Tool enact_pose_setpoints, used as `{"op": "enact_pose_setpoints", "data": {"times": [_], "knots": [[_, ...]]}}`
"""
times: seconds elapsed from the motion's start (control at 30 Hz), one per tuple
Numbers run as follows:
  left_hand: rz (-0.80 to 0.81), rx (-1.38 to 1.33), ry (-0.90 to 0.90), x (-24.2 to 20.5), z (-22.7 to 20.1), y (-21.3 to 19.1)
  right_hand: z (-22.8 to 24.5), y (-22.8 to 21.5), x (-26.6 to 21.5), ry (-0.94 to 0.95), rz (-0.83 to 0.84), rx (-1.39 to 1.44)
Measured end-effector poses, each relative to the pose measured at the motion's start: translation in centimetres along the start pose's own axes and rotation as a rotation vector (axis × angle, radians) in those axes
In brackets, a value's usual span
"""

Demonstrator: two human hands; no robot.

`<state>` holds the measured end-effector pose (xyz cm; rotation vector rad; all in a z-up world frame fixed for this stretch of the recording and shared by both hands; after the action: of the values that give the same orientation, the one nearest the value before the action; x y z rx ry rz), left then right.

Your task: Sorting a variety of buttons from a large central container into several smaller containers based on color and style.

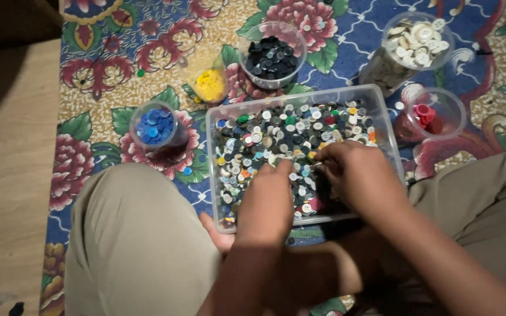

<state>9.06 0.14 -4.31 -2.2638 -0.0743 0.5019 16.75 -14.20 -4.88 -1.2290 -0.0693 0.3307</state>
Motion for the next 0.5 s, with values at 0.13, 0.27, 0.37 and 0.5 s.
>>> {"op": "enact_pose_setpoints", "data": {"times": [0.13, 0.27, 0.37, 0.5], "knots": [[0.016, -0.134, -0.055, -0.5, -1.2, -1.3, 1.1, -1.3, -0.9, -0.027, -0.003, 0.029], [-0.04, -0.083, -0.196, 0.3, 1.8, -3.6, 3.2, -0.8, -2.1, -0.158, 0.072, 0.108], [-0.098, 0.036, -0.252, 1.8, 6.5, -3.8, 3.6, 1.4, -2.9, -0.199, 0.189, 0.146], [-0.097, 0.126, -0.302, 1.7, 8.9, -4.2, 2.2, 3.6, -2.7, -0.143, 0.273, -0.01]]}}
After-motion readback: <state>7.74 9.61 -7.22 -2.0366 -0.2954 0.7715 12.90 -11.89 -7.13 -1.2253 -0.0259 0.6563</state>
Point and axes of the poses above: each hand's wrist, its own x-axis towards the middle knuckle, its own y-axis out of the palm, z = x × y, the point moved 10 cm from there along x, towards the middle knuckle, and after that the axes turned 8 degrees about -z, right-handed, at the moved point
